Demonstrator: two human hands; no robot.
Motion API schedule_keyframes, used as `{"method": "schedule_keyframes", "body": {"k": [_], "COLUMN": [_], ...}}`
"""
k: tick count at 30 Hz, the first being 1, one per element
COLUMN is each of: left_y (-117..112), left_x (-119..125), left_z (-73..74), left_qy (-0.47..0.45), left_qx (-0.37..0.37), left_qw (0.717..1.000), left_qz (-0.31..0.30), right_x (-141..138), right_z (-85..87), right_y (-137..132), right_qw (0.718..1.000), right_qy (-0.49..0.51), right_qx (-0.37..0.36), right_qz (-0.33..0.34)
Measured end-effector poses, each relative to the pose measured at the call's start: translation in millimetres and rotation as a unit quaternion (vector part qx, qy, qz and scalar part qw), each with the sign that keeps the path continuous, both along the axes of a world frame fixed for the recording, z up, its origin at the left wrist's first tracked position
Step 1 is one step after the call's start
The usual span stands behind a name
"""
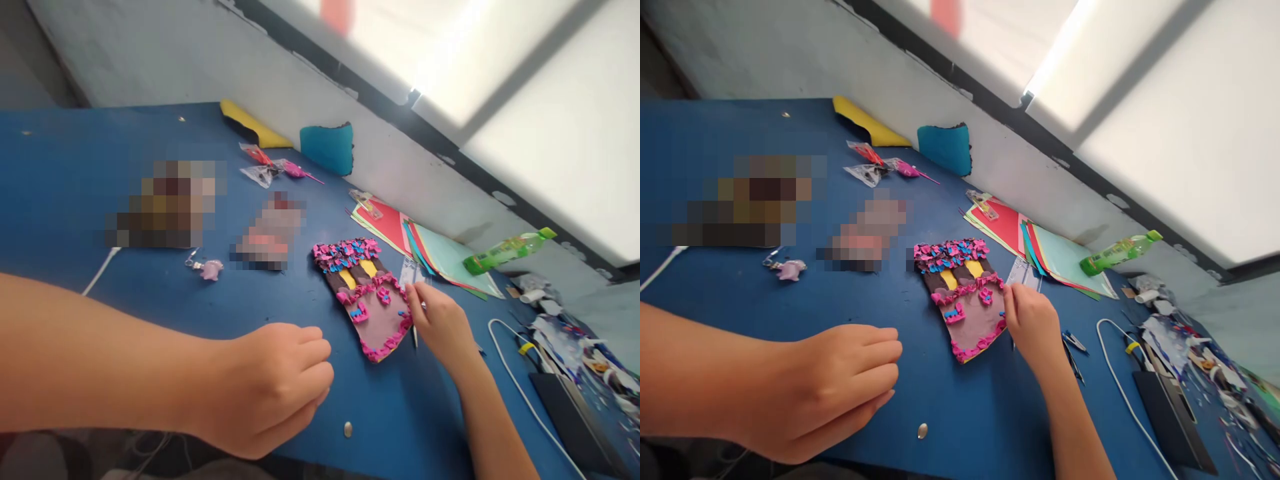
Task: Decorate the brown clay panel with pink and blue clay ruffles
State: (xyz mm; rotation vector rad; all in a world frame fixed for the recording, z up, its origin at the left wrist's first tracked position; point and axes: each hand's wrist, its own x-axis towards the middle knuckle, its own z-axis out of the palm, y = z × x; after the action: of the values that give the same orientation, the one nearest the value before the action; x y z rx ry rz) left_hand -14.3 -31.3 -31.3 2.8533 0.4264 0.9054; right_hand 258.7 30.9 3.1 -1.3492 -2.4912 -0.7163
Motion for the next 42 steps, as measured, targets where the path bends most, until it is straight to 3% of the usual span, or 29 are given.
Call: {"method": "schedule_keyframes", "body": {"k": [5, 9, 12, 15, 19, 23, 29, 33, 38, 42], "left_y": [0.3, -0.7, -1.8, -3.0, -4.2, -4.9, -5.3, -4.4, -3.9, -4.5], "left_x": [0.5, 1.5, 2.0, 2.3, 2.6, 2.8, 3.0, 2.5, 2.4, 2.5], "left_z": [0.5, -0.1, -1.6, -3.2, -4.6, -4.9, -4.5, -6.6, -9.3, -8.9], "left_qy": [0.012, 0.011, 0.007, 0.010, -0.006, 0.004, 0.008, 0.007, 0.006, 0.021], "left_qx": [0.020, 0.045, 0.058, 0.075, 0.102, 0.107, 0.108, 0.110, 0.102, 0.102], "left_qw": [1.000, 0.999, 0.998, 0.997, 0.994, 0.993, 0.993, 0.993, 0.994, 0.994], "left_qz": [0.012, 0.020, 0.016, 0.012, 0.044, 0.047, 0.046, 0.043, 0.040, 0.037], "right_x": [-12.6, -29.6, -38.3, -43.0, -45.1, -45.6, -40.9, -35.6, -31.0, -27.9], "right_z": [2.7, 6.2, 4.6, 0.4, -3.4, -2.9, -4.9, -4.4, -1.5, -3.5], "right_y": [-12.0, -29.1, -39.4, -44.5, -43.7, -39.1, -34.1, -30.0, -23.3, -19.0], "right_qw": [0.989, 0.941, 0.906, 0.900, 0.913, 0.921, 0.919, 0.896, 0.841, 0.834], "right_qy": [0.032, 0.122, 0.171, 0.220, 0.281, 0.310, 0.339, 0.395, 0.498, 0.502], "right_qx": [-0.143, -0.314, -0.386, -0.366, -0.262, -0.196, -0.178, -0.194, -0.212, -0.228], "right_qz": [0.011, 0.012, 0.036, 0.090, 0.141, 0.134, 0.096, 0.053, 0.010, 0.030]}}
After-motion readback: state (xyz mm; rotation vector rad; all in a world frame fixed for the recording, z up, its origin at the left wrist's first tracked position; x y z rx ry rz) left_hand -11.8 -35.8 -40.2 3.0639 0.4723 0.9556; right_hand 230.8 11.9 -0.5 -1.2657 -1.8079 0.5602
